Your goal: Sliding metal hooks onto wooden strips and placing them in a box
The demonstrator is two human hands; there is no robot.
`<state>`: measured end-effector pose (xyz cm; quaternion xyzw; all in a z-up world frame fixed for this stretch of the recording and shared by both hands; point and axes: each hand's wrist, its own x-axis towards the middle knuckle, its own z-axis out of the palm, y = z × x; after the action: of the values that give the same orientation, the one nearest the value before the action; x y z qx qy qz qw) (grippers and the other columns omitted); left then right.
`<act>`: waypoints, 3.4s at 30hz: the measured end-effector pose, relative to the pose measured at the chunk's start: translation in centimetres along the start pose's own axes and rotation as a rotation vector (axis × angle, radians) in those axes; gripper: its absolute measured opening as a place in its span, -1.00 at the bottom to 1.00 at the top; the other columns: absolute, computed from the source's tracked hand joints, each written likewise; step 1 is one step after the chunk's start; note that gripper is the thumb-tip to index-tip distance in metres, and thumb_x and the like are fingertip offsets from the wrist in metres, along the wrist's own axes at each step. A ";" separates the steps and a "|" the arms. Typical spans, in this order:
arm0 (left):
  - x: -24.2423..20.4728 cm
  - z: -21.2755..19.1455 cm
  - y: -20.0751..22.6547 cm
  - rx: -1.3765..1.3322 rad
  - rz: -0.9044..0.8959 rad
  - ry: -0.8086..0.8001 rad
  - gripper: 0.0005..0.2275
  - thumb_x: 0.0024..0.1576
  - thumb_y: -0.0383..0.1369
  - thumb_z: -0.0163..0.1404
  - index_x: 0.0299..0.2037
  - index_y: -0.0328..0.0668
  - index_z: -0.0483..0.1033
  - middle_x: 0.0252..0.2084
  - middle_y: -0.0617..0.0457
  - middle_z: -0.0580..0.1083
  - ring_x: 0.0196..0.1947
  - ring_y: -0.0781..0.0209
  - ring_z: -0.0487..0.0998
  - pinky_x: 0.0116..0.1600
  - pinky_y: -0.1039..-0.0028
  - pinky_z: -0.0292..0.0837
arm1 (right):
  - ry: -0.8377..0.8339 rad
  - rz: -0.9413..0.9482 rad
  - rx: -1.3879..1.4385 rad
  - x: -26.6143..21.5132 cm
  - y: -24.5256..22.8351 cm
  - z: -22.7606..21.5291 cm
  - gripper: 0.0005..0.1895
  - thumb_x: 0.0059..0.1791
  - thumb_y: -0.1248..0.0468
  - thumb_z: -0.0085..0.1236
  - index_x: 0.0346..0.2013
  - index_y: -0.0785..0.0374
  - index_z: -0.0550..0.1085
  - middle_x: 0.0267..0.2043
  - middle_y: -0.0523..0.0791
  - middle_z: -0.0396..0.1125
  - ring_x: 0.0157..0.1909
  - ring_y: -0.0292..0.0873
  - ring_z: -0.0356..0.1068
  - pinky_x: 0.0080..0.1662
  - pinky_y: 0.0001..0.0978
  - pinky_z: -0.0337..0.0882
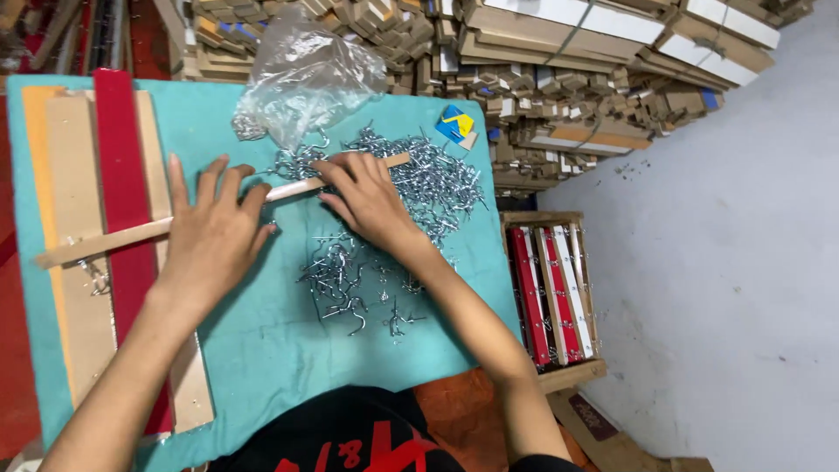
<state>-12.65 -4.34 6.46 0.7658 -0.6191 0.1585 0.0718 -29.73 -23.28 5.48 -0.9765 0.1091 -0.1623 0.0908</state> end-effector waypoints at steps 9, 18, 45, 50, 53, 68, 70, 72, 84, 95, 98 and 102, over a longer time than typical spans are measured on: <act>2.4 4.4 3.2 -0.236 -0.030 0.024 -0.57 0.14 -0.14 0.17 0.18 -0.08 0.54 0.17 -0.03 0.45 0.38 -0.14 0.35 0.49 -0.31 -0.14 | -0.508 0.172 0.168 -7.4 1.1 -2.5 -0.93 -0.03 0.21 0.22 -0.35 0.10 0.51 -0.37 -0.15 0.41 -0.26 0.07 0.48 -0.16 0.01 0.47; 2.3 5.4 1.9 -0.163 -0.094 0.077 -0.77 0.10 -0.09 0.21 -0.21 0.00 0.64 0.05 0.11 0.52 0.34 -0.07 0.42 0.49 -0.24 -0.05 | -0.487 0.120 -0.138 -9.9 1.8 1.3 -0.98 -0.04 0.19 0.19 -0.33 -0.04 0.55 -0.41 -0.29 0.43 -0.34 -0.14 0.51 -0.17 -0.22 0.48; 2.7 5.7 4.9 -0.120 0.090 0.159 -0.40 0.09 -0.44 0.07 0.38 0.31 0.29 0.20 0.06 0.47 0.39 0.05 0.34 0.54 -0.20 -0.20 | 0.174 0.367 0.416 -2.4 4.6 0.3 -0.89 0.02 0.37 0.19 -0.18 0.17 0.60 -0.22 -0.03 0.51 -0.12 0.05 0.53 -0.06 -0.17 0.51; 2.8 5.4 4.9 -0.115 0.103 0.331 -0.44 0.05 -0.44 0.09 0.31 0.24 0.39 0.13 0.03 0.52 0.30 0.02 0.44 0.51 -0.15 0.01 | 0.198 0.348 0.389 -1.9 3.7 -0.1 -0.93 0.01 0.37 0.22 -0.25 0.19 0.62 -0.28 0.00 0.49 -0.16 0.09 0.52 -0.08 -0.14 0.49; 2.8 5.1 4.8 -0.096 0.111 0.361 -0.43 0.03 -0.42 0.10 0.31 0.21 0.39 0.12 0.02 0.53 0.28 0.02 0.47 0.49 -0.14 0.06 | 0.199 0.339 0.373 -1.5 2.8 -0.9 -0.94 0.00 0.37 0.22 -0.25 0.19 0.61 -0.30 -0.01 0.48 -0.18 0.07 0.52 -0.10 -0.15 0.50; 3.5 7.0 5.3 -0.181 -0.050 0.510 -0.75 0.18 -0.39 0.04 0.06 -0.02 0.60 -0.07 -0.05 0.61 0.14 -0.16 0.55 0.37 0.04 0.35 | -0.124 -0.044 -0.327 -0.5 3.7 -0.9 -0.90 -0.03 0.43 0.16 -0.30 0.18 0.56 -0.35 -0.07 0.36 -0.22 -0.13 0.38 -0.23 -0.42 0.48; 3.6 6.8 5.2 -0.179 -0.050 0.521 -0.76 0.18 -0.39 0.05 0.04 -0.02 0.61 -0.07 -0.05 0.61 0.14 -0.16 0.55 0.37 0.03 0.35 | -0.128 -0.084 -0.319 0.2 4.0 -1.3 -0.90 -0.05 0.44 0.16 -0.33 0.19 0.55 -0.37 -0.07 0.35 -0.23 -0.13 0.37 -0.25 -0.41 0.48; 3.2 6.7 5.3 -0.176 -0.056 0.524 -0.78 0.18 -0.38 0.06 0.02 -0.02 0.62 -0.07 -0.06 0.61 0.14 -0.16 0.55 0.37 0.02 0.35 | -0.139 -0.127 -0.304 0.6 3.8 -1.5 -0.91 -0.06 0.45 0.17 -0.35 0.20 0.54 -0.38 -0.07 0.34 -0.25 -0.14 0.37 -0.28 -0.40 0.49; 3.2 5.8 5.7 -0.202 -0.080 0.450 -0.78 0.17 -0.41 0.05 -0.01 0.05 0.62 -0.07 0.00 0.63 0.14 -0.06 0.57 0.40 0.04 0.30 | -0.268 0.088 -0.348 0.2 4.9 2.8 -0.85 -0.01 0.39 0.08 -0.20 0.13 0.52 -0.23 -0.07 0.38 -0.09 -0.06 0.46 -0.22 -0.21 0.57; 3.2 5.6 5.4 -0.193 -0.052 0.541 -0.83 0.21 -0.34 0.06 -0.03 0.03 0.62 -0.05 -0.01 0.62 0.13 -0.08 0.58 0.40 0.04 0.30 | -0.192 0.408 0.394 1.6 2.7 -3.2 -0.75 -0.11 0.44 0.26 -0.14 0.34 0.55 -0.31 0.13 0.46 -0.16 0.25 0.50 -0.10 0.04 0.49; 3.1 6.1 5.5 -0.197 -0.061 0.522 -0.82 0.21 -0.31 0.06 -0.02 0.06 0.62 -0.04 0.02 0.61 0.15 -0.05 0.57 0.41 0.07 0.29 | -0.174 0.225 0.247 1.9 2.2 -4.5 -0.87 -0.02 0.45 0.17 -0.19 0.31 0.59 -0.29 0.10 0.46 -0.16 0.09 0.52 -0.09 -0.19 0.53; 2.9 6.3 5.5 -0.196 -0.050 0.508 -0.82 0.22 -0.29 0.04 -0.01 0.07 0.61 -0.03 0.02 0.61 0.15 -0.04 0.58 0.40 0.06 0.31 | -0.219 0.079 0.074 1.2 2.1 -6.1 -0.83 -0.07 0.51 0.17 -0.22 0.30 0.60 -0.27 0.10 0.47 -0.17 0.11 0.52 -0.13 -0.14 0.54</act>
<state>-16.47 -10.18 1.03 0.7058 -0.5746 0.2830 0.3026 -31.11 -26.41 11.10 -0.9793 0.1309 -0.0549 0.1442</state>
